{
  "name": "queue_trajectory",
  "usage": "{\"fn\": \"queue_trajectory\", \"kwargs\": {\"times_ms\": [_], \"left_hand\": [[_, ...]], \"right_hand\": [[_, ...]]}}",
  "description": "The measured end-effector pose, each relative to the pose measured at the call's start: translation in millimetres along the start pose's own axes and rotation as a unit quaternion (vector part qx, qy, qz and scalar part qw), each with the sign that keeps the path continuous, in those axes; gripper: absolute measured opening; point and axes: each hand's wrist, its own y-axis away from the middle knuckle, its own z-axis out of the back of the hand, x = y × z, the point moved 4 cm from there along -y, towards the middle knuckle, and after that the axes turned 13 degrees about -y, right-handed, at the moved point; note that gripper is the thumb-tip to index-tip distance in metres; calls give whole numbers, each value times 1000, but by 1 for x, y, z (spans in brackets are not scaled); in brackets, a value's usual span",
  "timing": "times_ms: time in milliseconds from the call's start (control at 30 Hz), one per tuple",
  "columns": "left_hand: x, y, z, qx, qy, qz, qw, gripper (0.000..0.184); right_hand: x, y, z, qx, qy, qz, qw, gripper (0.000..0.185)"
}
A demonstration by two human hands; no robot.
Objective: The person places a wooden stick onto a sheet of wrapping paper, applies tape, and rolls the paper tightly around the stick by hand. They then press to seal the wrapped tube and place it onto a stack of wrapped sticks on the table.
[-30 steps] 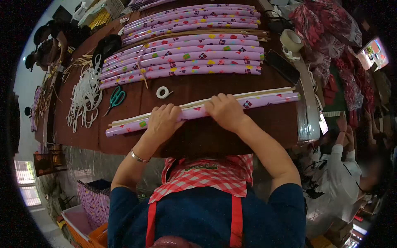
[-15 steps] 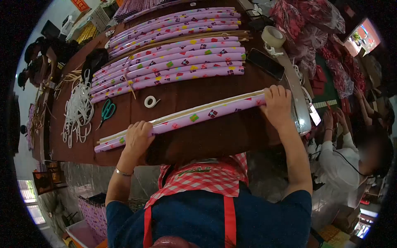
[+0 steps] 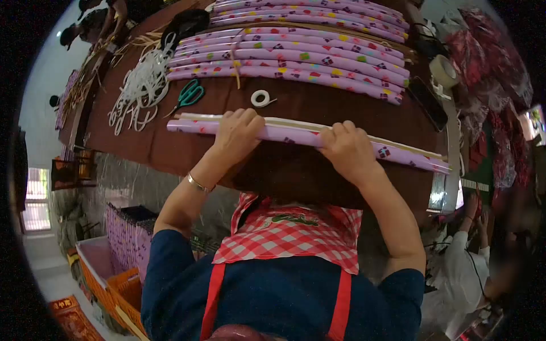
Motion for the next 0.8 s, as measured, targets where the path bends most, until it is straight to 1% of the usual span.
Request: {"fn": "queue_trajectory", "kwargs": {"times_ms": [33,67,167,233,267,300,367,433,500,567,600,667,700,733,767,800], "left_hand": [[16,9,-4,-14,-36,26,999,28],[31,21,-4,-9,-55,39,998,26],[69,56,-10,-19,-104,65,992,24],[81,69,-7,-37,-101,75,991,20],[89,76,-3,-43,-111,83,989,20],[102,85,3,-26,-130,104,986,20],[132,111,2,-43,-169,99,980,21],[160,137,24,-10,-216,161,963,21],[209,190,14,25,-323,198,925,18],[229,221,35,113,-342,303,882,15],[224,219,39,111,-336,299,886,15],[221,211,48,34,-288,322,901,16],[208,191,47,33,-277,316,907,16],[174,159,45,-8,-183,246,952,22],[136,126,44,-53,-82,172,980,29],[99,100,43,-26,-59,131,989,36]], "right_hand": [[-5,4,0,3,-8,8,1000,38],[-10,9,1,7,10,2,1000,36],[-12,17,0,22,27,-15,999,33],[-4,15,-7,20,15,17,1000,35],[-3,15,-9,22,14,14,1000,35],[-2,13,-10,18,13,17,1000,35],[-6,12,-10,12,13,14,1000,35],[-10,16,-10,22,20,22,999,35],[-16,20,-6,43,24,7,999,35],[-22,25,-3,48,40,8,998,35],[-23,24,0,38,40,3,998,33],[-27,23,-3,36,43,0,998,31],[-28,23,-5,37,45,6,998,29],[-30,23,-8,55,32,-3,998,40],[-31,23,-9,61,45,-16,997,40],[-29,21,-10,54,39,0,998,38]]}}
